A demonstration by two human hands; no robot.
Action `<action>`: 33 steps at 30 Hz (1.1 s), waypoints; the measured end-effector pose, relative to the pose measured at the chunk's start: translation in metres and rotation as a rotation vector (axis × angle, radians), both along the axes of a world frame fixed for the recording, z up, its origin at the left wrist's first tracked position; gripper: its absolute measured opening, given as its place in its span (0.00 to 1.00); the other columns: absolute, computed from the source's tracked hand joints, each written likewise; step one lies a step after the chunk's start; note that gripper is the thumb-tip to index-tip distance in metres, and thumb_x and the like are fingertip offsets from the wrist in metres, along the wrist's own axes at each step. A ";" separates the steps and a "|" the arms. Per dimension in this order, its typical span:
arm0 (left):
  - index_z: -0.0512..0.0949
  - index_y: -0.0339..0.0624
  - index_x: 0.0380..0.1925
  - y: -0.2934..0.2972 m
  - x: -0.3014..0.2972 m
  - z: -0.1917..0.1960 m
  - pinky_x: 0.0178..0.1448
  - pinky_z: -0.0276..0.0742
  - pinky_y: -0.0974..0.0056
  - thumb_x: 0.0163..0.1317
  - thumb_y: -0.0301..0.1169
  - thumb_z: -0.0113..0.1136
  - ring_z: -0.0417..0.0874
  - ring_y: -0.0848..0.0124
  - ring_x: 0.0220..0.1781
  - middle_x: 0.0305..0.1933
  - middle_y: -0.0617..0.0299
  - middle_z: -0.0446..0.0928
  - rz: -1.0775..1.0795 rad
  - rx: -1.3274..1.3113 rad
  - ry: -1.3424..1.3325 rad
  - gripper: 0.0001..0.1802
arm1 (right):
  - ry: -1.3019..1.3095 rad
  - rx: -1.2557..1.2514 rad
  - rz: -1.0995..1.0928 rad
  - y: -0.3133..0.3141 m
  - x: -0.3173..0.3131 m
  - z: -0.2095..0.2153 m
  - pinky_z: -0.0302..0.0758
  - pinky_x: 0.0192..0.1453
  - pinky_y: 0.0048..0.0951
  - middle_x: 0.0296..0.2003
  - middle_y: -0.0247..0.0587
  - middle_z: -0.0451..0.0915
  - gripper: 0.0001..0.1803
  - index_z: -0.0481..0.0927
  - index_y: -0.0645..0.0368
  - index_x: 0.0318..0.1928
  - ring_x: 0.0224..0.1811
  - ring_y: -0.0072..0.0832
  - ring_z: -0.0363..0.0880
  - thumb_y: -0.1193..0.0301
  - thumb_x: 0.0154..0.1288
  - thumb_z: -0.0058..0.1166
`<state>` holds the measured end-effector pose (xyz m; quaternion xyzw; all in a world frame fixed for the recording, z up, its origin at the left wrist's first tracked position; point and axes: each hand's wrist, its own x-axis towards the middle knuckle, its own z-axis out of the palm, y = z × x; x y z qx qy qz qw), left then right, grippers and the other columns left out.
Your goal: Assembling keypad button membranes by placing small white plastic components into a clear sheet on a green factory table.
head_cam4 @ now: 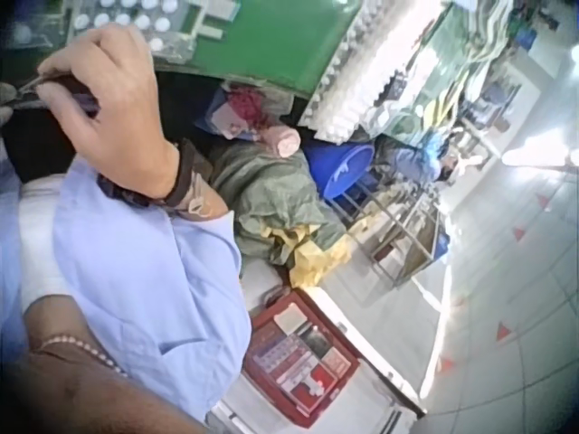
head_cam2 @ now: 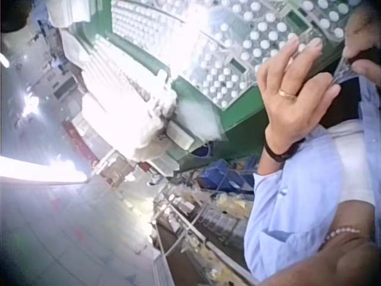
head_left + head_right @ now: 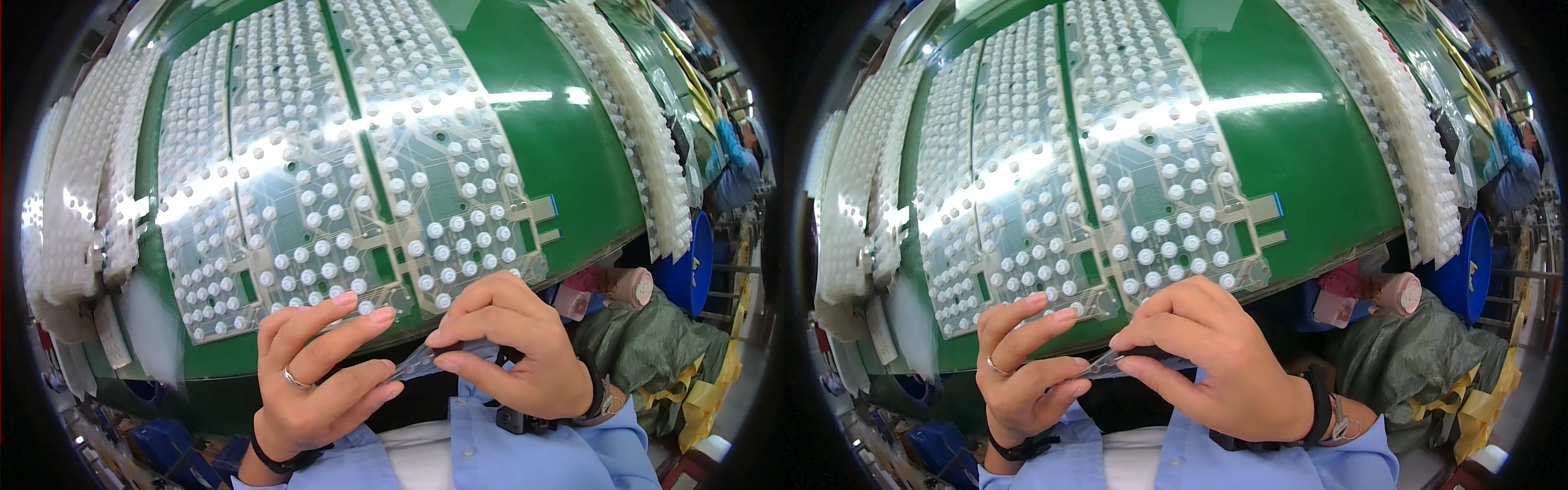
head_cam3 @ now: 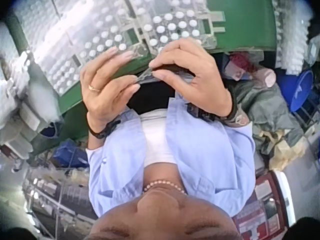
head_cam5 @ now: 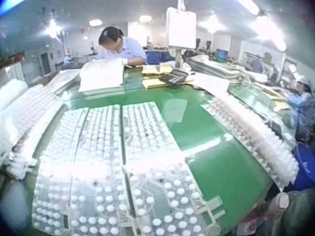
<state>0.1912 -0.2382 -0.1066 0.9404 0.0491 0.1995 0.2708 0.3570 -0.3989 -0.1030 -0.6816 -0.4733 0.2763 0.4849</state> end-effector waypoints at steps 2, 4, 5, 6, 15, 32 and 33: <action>0.82 0.50 0.26 0.003 -0.007 0.001 0.51 0.69 0.58 0.44 0.38 0.72 0.78 0.60 0.57 0.52 0.62 0.82 0.015 0.000 -0.013 0.10 | -0.005 0.015 -0.001 0.008 -0.006 0.001 0.69 0.44 0.33 0.36 0.36 0.78 0.09 0.83 0.56 0.38 0.39 0.34 0.74 0.74 0.54 0.66; 0.82 0.50 0.26 0.005 -0.012 -0.001 0.51 0.69 0.58 0.44 0.38 0.72 0.78 0.60 0.56 0.52 0.61 0.82 0.034 -0.002 -0.019 0.10 | -0.003 0.028 0.001 0.014 -0.008 -0.001 0.69 0.44 0.33 0.36 0.36 0.78 0.10 0.83 0.56 0.38 0.39 0.34 0.75 0.74 0.54 0.66; 0.82 0.50 0.26 0.007 -0.013 -0.002 0.52 0.69 0.57 0.44 0.38 0.72 0.78 0.59 0.57 0.52 0.61 0.82 0.040 -0.013 -0.017 0.10 | -0.020 0.048 0.037 0.016 -0.009 -0.003 0.69 0.45 0.33 0.36 0.36 0.78 0.10 0.83 0.56 0.38 0.40 0.35 0.75 0.75 0.54 0.65; 0.82 0.49 0.26 0.009 -0.014 -0.003 0.53 0.69 0.56 0.44 0.38 0.72 0.78 0.58 0.57 0.52 0.60 0.82 0.044 -0.025 -0.017 0.11 | -0.038 0.068 0.070 0.018 -0.009 -0.004 0.70 0.46 0.33 0.36 0.36 0.78 0.10 0.83 0.56 0.39 0.40 0.35 0.75 0.75 0.55 0.65; 0.83 0.49 0.24 0.018 -0.011 -0.017 0.65 0.64 0.50 0.46 0.38 0.71 0.72 0.52 0.67 0.59 0.53 0.78 -0.066 -0.161 0.182 0.08 | 0.349 -0.040 -0.217 0.004 0.016 -0.017 0.71 0.47 0.22 0.42 0.39 0.78 0.03 0.78 0.64 0.39 0.42 0.21 0.75 0.79 0.65 0.55; 0.81 0.52 0.23 0.023 0.006 -0.024 0.57 0.67 0.53 0.47 0.41 0.71 0.76 0.57 0.61 0.56 0.62 0.80 -0.197 -0.171 0.183 0.10 | 0.004 -0.260 -0.205 0.054 0.032 -0.011 0.64 0.24 0.19 0.27 0.34 0.78 0.02 0.80 0.62 0.35 0.21 0.17 0.71 0.79 0.60 0.58; 0.81 0.52 0.23 0.023 0.006 -0.025 0.57 0.67 0.53 0.47 0.41 0.71 0.76 0.58 0.61 0.56 0.62 0.80 -0.200 -0.168 0.183 0.10 | -0.020 -0.272 -0.216 0.055 0.032 -0.011 0.66 0.23 0.24 0.26 0.38 0.77 0.03 0.79 0.62 0.34 0.18 0.23 0.72 0.79 0.59 0.58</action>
